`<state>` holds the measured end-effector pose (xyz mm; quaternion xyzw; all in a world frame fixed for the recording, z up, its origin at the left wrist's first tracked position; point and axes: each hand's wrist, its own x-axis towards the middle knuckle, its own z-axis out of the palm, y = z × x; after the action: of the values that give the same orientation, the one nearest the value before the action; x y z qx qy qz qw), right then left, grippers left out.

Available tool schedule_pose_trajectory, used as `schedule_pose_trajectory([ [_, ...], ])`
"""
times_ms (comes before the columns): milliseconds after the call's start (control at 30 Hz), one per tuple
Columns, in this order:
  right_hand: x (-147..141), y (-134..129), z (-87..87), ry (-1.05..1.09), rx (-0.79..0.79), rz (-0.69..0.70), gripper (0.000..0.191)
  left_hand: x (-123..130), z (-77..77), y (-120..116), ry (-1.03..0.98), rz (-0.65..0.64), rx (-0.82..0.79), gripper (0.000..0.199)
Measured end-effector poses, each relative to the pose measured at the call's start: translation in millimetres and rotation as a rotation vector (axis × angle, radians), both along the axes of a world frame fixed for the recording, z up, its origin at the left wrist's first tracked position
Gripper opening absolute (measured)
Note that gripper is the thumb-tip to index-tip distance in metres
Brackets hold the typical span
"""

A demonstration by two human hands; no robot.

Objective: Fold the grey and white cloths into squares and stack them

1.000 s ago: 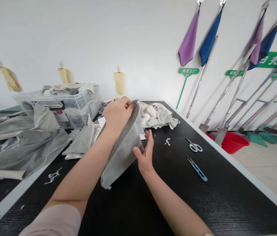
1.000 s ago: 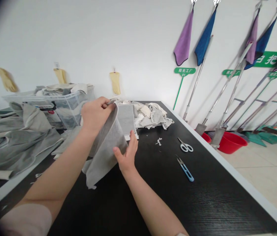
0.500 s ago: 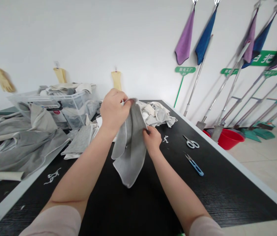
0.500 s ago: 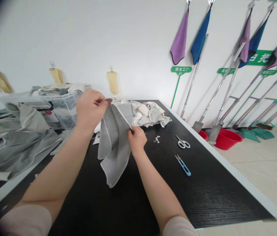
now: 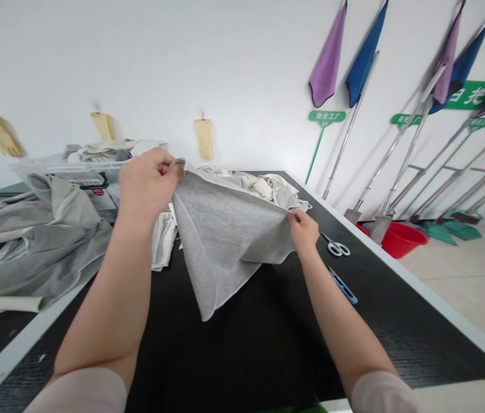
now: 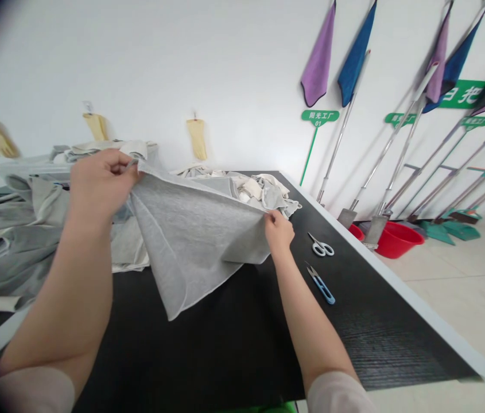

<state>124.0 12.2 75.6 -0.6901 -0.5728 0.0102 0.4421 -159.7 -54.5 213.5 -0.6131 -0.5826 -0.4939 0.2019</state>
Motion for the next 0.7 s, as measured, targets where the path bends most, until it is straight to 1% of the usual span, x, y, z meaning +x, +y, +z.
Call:
schedule_pose_trajectory([
  [100, 22, 2, 16.6, -0.027, 0.108, -0.027, 0.026, -9, -8.8, -3, -0.134, -0.160, -0.109, 0.017],
  [167, 34, 2, 27.1, -0.053, 0.186, -0.025, 0.025, -9, -13.2, -7, -0.261, -0.260, -0.149, 0.016],
  [300, 53, 2, 46.8, -0.120, 0.372, 0.013, 0.023, 2, -18.2, -21, -0.458, -0.409, -0.178, 0.013],
  [400, 63, -1, 63.4, -0.147, 0.488, 0.020, 0.022, 10, -20.7, -34, -0.548, -0.551, -0.213, 0.009],
  [467, 67, -6, 76.6, -0.146, 0.564, 0.033, 0.021, 13, -21.4, -44, -0.596, -0.623, -0.230, 0.008],
  [533, 68, -10, 90.7, -0.142, 0.636, 0.059, 0.021, 13, -20.5, -54, -0.652, -0.668, -0.242, 0.007],
  [600, 66, -10, 102.7, -0.148, 0.674, 0.095, 0.022, 11, -18.9, -61, -0.705, -0.681, -0.261, 0.008],
  [667, 59, -2, 108.4, -0.166, 0.668, 0.127, 0.023, 6, -19.8, -61, -0.743, -0.656, -0.304, 0.012],
  [700, 53, 5, 107.4, -0.180, 0.638, 0.138, 0.023, 2, -22.6, -58, -0.750, -0.634, -0.341, 0.016],
])
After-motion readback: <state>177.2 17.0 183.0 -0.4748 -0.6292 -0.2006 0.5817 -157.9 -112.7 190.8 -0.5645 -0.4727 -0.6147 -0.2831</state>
